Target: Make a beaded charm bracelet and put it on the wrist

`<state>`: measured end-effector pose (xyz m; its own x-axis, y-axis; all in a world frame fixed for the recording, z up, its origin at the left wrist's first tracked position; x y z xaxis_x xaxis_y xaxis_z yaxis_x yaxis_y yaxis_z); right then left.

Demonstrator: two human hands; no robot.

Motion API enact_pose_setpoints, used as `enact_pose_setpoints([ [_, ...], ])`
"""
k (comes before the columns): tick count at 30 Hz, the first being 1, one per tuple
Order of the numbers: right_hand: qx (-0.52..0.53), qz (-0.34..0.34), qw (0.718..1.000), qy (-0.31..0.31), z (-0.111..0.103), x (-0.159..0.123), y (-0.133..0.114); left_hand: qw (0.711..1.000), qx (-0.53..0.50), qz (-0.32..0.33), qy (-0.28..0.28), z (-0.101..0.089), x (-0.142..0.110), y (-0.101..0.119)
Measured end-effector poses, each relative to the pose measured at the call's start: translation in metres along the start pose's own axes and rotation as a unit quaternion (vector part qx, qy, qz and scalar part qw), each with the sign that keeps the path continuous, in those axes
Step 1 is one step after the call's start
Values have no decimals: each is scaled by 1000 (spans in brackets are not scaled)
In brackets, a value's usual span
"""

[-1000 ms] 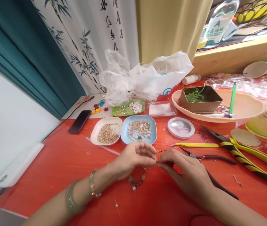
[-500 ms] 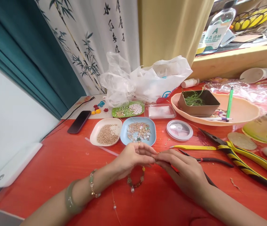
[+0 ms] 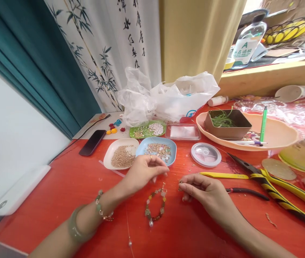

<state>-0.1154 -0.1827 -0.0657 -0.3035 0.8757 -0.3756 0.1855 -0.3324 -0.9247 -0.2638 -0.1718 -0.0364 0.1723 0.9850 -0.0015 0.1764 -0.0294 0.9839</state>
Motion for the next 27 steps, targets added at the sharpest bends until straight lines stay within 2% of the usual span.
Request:
enact_pose_setpoints([
  [3,3,7,999,-33,5,1,2,999,45,20,20,-8,4,3],
  [6,9,11,998,-57,9,0,4,982,167,82,35,-14,9,5],
  [8,13,14,998,-63,10,0,5,962,249,112,11,-12,14,2],
  [10,17,17,998,-65,10,-1,4,948,290,126,-26,-9,17,-2],
  [12,20,22,997,-65,9,0,5,947,289,135,-45,-6,18,-3],
  [16,23,21,998,-52,7,3,7,961,227,156,-25,-2,11,7],
  [20,14,21,998,-52,8,1,8,976,154,138,-69,19,-6,8],
  [23,8,26,997,-68,12,-3,9,968,177,158,-81,30,-17,10],
  [25,7,37,996,-76,14,-5,10,962,198,174,-74,31,-20,13],
  [27,5,40,996,-75,15,-6,12,964,200,162,-59,30,-21,13],
])
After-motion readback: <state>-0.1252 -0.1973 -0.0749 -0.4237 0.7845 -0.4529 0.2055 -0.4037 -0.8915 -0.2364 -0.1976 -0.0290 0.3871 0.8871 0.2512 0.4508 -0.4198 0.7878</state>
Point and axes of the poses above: each hand's wrist, its own x-axis towards the middle knuckle, its own z-axis out of the palm, y = z × x, the point moved 7 cm from there along x, towards the middle knuckle, and after that the axes turned 12 degrees about z, right-handed, at the moved point
